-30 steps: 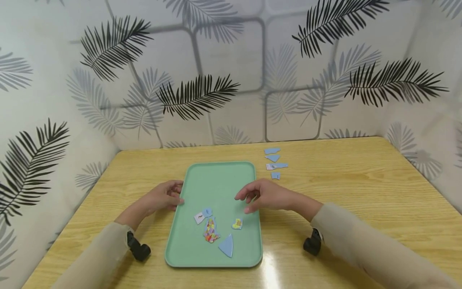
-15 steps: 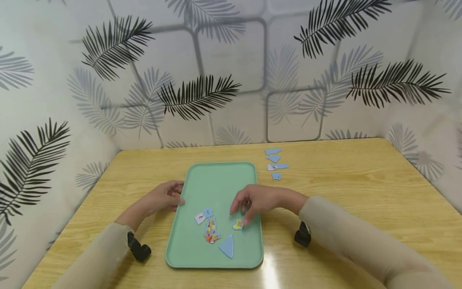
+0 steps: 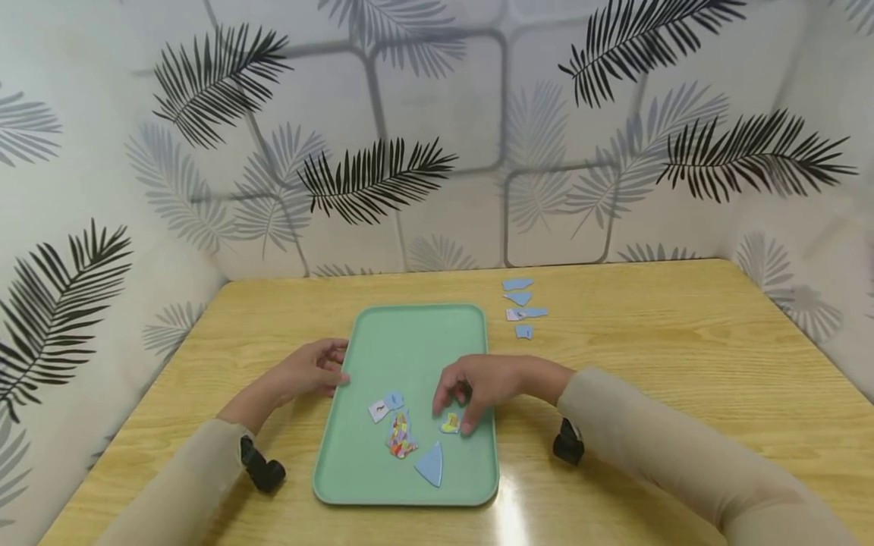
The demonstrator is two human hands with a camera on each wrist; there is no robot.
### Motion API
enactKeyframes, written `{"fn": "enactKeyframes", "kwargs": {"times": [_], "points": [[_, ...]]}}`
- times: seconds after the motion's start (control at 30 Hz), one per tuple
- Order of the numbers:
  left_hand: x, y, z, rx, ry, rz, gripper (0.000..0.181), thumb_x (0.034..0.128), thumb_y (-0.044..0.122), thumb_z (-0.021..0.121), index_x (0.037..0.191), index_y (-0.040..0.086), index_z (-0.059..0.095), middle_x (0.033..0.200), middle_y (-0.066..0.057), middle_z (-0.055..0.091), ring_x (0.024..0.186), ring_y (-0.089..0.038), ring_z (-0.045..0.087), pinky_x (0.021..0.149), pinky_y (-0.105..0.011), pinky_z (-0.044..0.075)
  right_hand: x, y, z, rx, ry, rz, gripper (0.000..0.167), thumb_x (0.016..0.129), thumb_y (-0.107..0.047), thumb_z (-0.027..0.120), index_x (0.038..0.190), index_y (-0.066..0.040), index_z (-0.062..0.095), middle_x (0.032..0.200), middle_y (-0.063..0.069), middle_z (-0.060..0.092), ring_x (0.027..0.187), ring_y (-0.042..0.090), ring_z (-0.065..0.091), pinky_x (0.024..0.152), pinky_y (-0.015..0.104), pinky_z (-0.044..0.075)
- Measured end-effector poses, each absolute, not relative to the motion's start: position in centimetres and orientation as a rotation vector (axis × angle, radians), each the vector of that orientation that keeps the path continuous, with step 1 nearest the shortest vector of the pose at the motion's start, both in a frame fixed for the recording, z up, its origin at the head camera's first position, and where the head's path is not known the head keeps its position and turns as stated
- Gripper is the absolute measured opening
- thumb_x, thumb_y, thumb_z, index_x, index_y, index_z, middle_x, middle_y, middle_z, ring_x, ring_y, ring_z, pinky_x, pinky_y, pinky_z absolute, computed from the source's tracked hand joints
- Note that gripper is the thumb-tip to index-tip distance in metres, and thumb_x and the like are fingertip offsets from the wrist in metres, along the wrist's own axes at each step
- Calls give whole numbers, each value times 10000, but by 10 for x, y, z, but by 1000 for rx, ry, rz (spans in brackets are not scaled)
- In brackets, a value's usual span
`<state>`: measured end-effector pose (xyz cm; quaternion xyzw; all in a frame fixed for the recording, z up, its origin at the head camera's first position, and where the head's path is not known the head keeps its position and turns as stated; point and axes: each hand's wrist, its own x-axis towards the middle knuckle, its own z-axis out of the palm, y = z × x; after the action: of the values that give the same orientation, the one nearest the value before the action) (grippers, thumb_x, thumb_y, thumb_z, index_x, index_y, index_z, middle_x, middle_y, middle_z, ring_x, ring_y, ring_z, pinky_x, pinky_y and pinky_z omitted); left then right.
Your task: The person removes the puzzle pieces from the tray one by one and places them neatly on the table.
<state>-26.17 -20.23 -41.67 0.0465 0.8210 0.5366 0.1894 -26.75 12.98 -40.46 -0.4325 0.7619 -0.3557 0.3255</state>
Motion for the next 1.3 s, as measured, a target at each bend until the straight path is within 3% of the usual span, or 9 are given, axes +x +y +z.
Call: {"fn": "enactKeyframes", "kwargs": {"times": [0.77, 1.3], "points": [[-263, -201, -417, 113, 2323, 1488, 632, 891, -44, 664, 1450, -14, 371, 1130, -148, 473, 907, -224, 504, 728, -338, 566, -267, 128, -413, -1211, 2063, -888, 282, 700, -86, 851, 957, -181, 785, 935, -65, 592, 795, 126, 477, 711, 216, 416], [-261, -201, -415, 126, 2318, 1490, 629, 892, -33, 669, 1446, -24, 370, 1142, -157, 469, 916, -230, 507, 731, -348, 566, -265, 132, -411, -1194, 2056, -920, 253, 733, -123, 837, 970, -188, 778, 947, -60, 618, 820, 143, 494, 731, 233, 436]]}}
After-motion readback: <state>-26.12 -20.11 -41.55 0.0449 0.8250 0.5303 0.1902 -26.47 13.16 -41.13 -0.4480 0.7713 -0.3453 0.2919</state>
